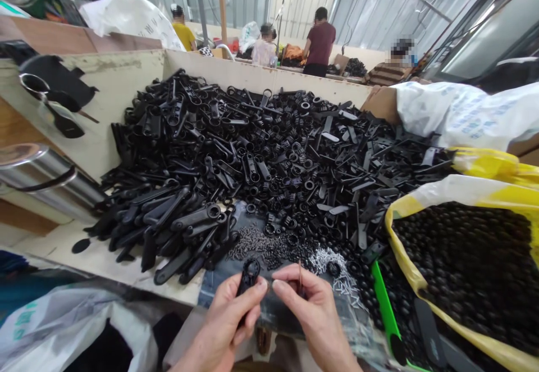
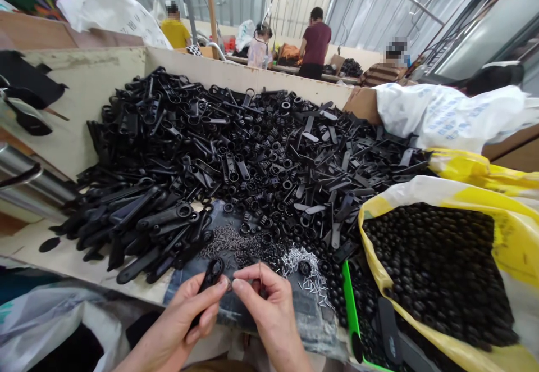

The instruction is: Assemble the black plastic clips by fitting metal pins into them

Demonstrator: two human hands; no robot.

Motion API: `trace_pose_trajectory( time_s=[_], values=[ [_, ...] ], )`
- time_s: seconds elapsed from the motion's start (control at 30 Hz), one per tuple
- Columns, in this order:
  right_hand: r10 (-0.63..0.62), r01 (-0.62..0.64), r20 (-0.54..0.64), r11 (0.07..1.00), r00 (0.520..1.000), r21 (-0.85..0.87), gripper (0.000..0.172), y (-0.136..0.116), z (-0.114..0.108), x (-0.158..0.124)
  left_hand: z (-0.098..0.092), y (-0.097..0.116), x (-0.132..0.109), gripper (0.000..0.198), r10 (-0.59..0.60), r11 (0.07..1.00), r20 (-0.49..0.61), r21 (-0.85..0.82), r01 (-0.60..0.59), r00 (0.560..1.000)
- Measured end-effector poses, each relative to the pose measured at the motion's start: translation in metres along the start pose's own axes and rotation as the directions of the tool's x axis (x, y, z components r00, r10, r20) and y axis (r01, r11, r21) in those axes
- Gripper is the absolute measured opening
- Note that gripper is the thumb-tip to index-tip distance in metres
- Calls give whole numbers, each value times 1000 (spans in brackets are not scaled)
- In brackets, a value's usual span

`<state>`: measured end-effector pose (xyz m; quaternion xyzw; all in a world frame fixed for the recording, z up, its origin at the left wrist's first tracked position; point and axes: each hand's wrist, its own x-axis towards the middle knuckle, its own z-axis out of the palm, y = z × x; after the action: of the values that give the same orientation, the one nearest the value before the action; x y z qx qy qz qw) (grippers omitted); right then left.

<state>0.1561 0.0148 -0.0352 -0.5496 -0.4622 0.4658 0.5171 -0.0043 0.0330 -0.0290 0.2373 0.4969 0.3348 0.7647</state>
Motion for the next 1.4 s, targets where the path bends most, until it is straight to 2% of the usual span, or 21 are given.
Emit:
trace_pose_trajectory(
  time_s=[0.1,0.3,0.43,0.53,0.67,0.77,0.97,1.07,1.13,1.27,1.4],
  values=[
    [-34,34,6,998,999,51,22,0,4,-2,3,0,-2,58,-2,1000,9,-24,2,1000],
    [-141,140,9,990,990,30,7,-1,1,-5,7,5,-12,59,7,1000,34,-30,-6,999],
    [-224,224,-1,974,975,-12,5,-1,0,-10,12,7,-20,66,13,1000,-5,-3,-13,1000],
    [-294,294,-6,955,956,-42,6,-3,-1,-17,13,5,-26,63,31,999,6,29,-31,1000],
    [-416,416,25,902,909,-118,10,-6,-2,-32,8,-7,-36,58,69,996,35,58,-71,997],
    [-496,495,46,849,867,-184,12,-6,0,-48,5,-18,-42,62,71,997,38,1,-71,997],
    [-636,625,92,704,766,-336,21,-1,2,-77,2,-30,-57,67,-65,963,157,-250,103,985],
    [-687,664,99,640,720,-386,19,1,1,-84,1,-35,-62,72,-105,953,181,-262,151,978],
    [-700,677,107,622,706,-393,19,1,1,-87,0,-39,-64,73,-108,953,184,-260,155,977],
    [-706,685,108,620,700,-382,19,0,2,-90,-2,-45,-64,71,-98,954,185,-261,145,978],
    [-639,621,81,698,765,-357,12,-2,4,-89,-4,-44,-68,71,-76,960,198,-250,126,977]
  ],
)
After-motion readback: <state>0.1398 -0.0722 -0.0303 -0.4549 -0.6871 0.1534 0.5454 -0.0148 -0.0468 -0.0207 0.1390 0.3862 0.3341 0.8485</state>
